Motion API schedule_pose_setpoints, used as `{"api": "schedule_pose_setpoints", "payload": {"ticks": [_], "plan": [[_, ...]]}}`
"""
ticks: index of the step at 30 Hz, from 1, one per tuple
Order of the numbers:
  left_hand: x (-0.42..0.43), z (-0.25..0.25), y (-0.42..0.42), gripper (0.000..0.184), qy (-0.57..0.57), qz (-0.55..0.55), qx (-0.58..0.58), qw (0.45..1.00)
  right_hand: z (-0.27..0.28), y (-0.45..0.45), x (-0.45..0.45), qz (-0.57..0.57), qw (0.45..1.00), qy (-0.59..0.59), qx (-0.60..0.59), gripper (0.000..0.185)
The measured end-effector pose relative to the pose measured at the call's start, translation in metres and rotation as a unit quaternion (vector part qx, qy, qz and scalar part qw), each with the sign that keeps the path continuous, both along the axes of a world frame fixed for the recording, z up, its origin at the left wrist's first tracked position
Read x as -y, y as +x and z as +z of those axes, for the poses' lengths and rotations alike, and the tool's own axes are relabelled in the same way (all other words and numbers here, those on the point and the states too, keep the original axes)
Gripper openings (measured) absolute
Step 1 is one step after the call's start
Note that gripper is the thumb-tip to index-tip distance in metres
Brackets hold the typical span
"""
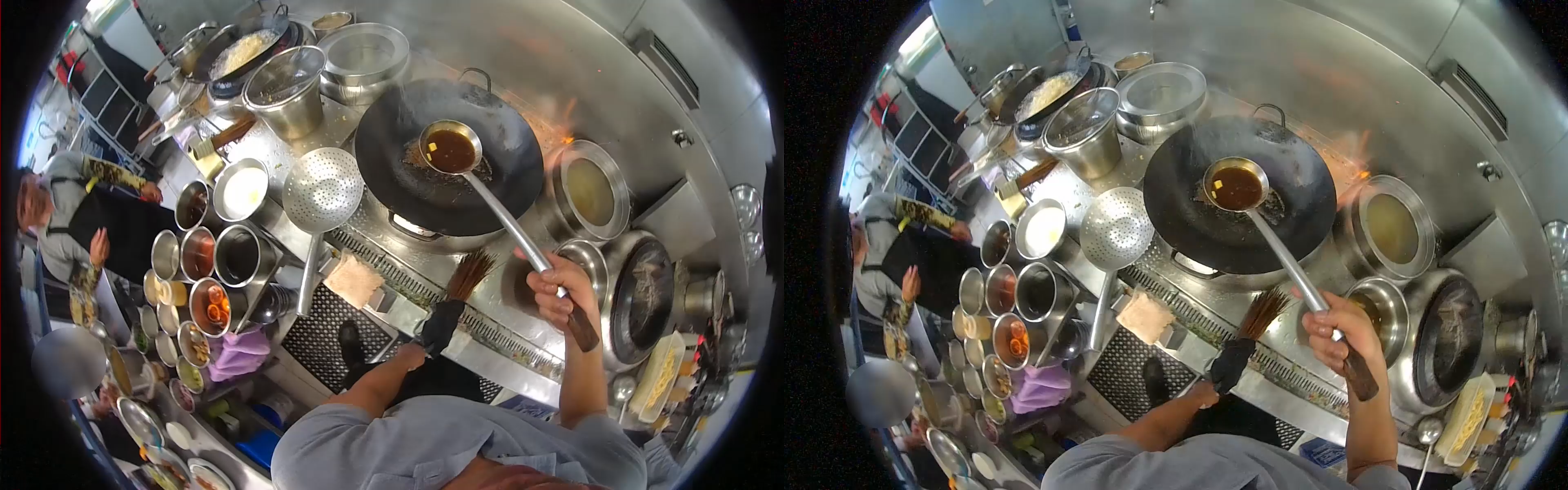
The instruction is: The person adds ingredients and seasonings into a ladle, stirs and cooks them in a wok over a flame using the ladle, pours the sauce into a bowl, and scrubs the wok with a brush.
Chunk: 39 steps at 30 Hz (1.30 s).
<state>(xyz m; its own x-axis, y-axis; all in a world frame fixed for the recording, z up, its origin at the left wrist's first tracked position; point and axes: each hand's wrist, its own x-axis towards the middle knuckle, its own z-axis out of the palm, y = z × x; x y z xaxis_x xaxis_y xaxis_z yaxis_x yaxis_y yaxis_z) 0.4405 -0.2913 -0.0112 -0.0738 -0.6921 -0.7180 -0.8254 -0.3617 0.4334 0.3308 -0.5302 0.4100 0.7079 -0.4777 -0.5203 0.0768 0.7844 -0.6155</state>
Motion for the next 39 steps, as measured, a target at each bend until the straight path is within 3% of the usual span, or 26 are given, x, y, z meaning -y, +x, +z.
{"api": "schedule_pose_setpoints", "payload": {"ticks": [3, 4, 5, 7, 8, 9, 11, 13, 14, 15, 17, 19, 20, 23, 25, 27, 29, 31, 33, 35, 37, 39], "plan": [[0.004, -0.094, -0.019, 0.029, 0.016, -0.035, -0.058, 0.998, 0.012, 0.005, -0.007, 0.044, 0.997, -0.055, -0.038, 0.052], [-0.002, -0.089, -0.009, 0.029, -0.083, -0.005, -0.085, 0.993, 0.015, 0.006, -0.008, 0.066, 0.994, -0.066, -0.053, 0.054], [-0.001, -0.078, -0.002, 0.029, -0.079, 0.015, -0.079, 0.994, 0.016, 0.008, -0.01, 0.086, 0.993, -0.062, -0.047, 0.054], [-0.002, -0.041, 0.004, 0.031, 0.0, -0.053, -0.064, 0.997, 0.019, 0.014, -0.019, 0.127, 0.985, -0.099, -0.067, 0.056], [-0.024, -0.029, 0.007, 0.038, -0.094, 0.127, -0.109, 0.981, 0.022, 0.018, -0.025, 0.133, 0.985, -0.091, -0.066, 0.057], [-0.034, -0.038, 0.012, 0.048, -0.026, 0.134, -0.094, 0.986, 0.022, 0.022, -0.031, 0.158, 0.982, -0.087, -0.06, 0.057], [-0.069, 0.002, 0.04, 0.056, -0.011, 0.202, -0.1, 0.974, 0.022, 0.032, -0.044, 0.191, 0.976, -0.093, -0.047, 0.058], [-0.128, -0.011, 0.061, 0.061, 0.043, 0.323, -0.147, 0.934, 0.021, 0.044, -0.061, 0.234, 0.967, -0.082, -0.049, 0.059], [-0.153, 0.003, 0.067, 0.063, 0.072, 0.367, -0.078, 0.924, 0.017, 0.05, -0.069, 0.249, 0.966, -0.06, -0.034, 0.06], [-0.186, 0.012, 0.077, 0.065, 0.054, 0.393, -0.108, 0.911, 0.014, 0.058, -0.08, 0.264, 0.964, -0.036, -0.021, 0.061], [-0.239, 0.044, 0.092, 0.07, 0.127, 0.461, -0.157, 0.864, 0.01, 0.076, -0.104, 0.316, 0.948, -0.025, -0.014, 0.062], [-0.292, 0.067, 0.073, 0.065, 0.094, 0.569, -0.055, 0.815, 0.001, 0.093, -0.13, 0.344, 0.939, -0.02, -0.015, 0.062], [-0.316, 0.064, 0.062, 0.065, 0.092, 0.594, -0.057, 0.797, -0.001, 0.101, -0.146, 0.36, 0.933, -0.014, -0.015, 0.062], [-0.376, 0.06, 0.019, 0.06, 0.044, 0.718, -0.08, 0.69, -0.021, 0.123, -0.188, 0.429, 0.903, 0.038, 0.002, 0.063], [-0.395, 0.078, 0.012, 0.051, 0.02, 0.71, -0.179, 0.681, -0.042, 0.135, -0.207, 0.475, 0.878, 0.049, -0.005, 0.063], [-0.431, 0.024, -0.002, 0.049, -0.05, 0.754, -0.196, 0.624, -0.041, 0.147, -0.241, 0.505, 0.861, 0.027, -0.052, 0.063], [-0.461, 0.004, -0.007, 0.05, -0.103, 0.778, -0.328, 0.525, -0.052, 0.157, -0.265, 0.543, 0.837, 0.016, -0.072, 0.064], [-0.488, 0.084, 0.021, 0.052, -0.086, 0.791, -0.364, 0.484, -0.053, 0.17, -0.297, 0.576, 0.813, 0.01, -0.084, 0.065], [-0.513, 0.149, 0.045, 0.047, -0.032, 0.763, -0.221, 0.606, -0.042, 0.183, -0.327, 0.609, 0.788, -0.022, -0.092, 0.066], [-0.544, 0.152, 0.052, 0.043, -0.13, 0.828, -0.378, 0.393, -0.033, 0.191, -0.349, 0.633, 0.767, -0.043, -0.099, 0.066], [-0.573, 0.158, 0.062, 0.055, -0.281, 0.842, -0.396, 0.235, -0.03, 0.204, -0.365, 0.639, 0.761, -0.027, -0.104, 0.066], [-0.599, 0.153, 0.074, 0.056, -0.453, 0.72, -0.514, 0.112, -0.022, 0.215, -0.382, 0.643, 0.758, -0.014, -0.11, 0.066]]}}
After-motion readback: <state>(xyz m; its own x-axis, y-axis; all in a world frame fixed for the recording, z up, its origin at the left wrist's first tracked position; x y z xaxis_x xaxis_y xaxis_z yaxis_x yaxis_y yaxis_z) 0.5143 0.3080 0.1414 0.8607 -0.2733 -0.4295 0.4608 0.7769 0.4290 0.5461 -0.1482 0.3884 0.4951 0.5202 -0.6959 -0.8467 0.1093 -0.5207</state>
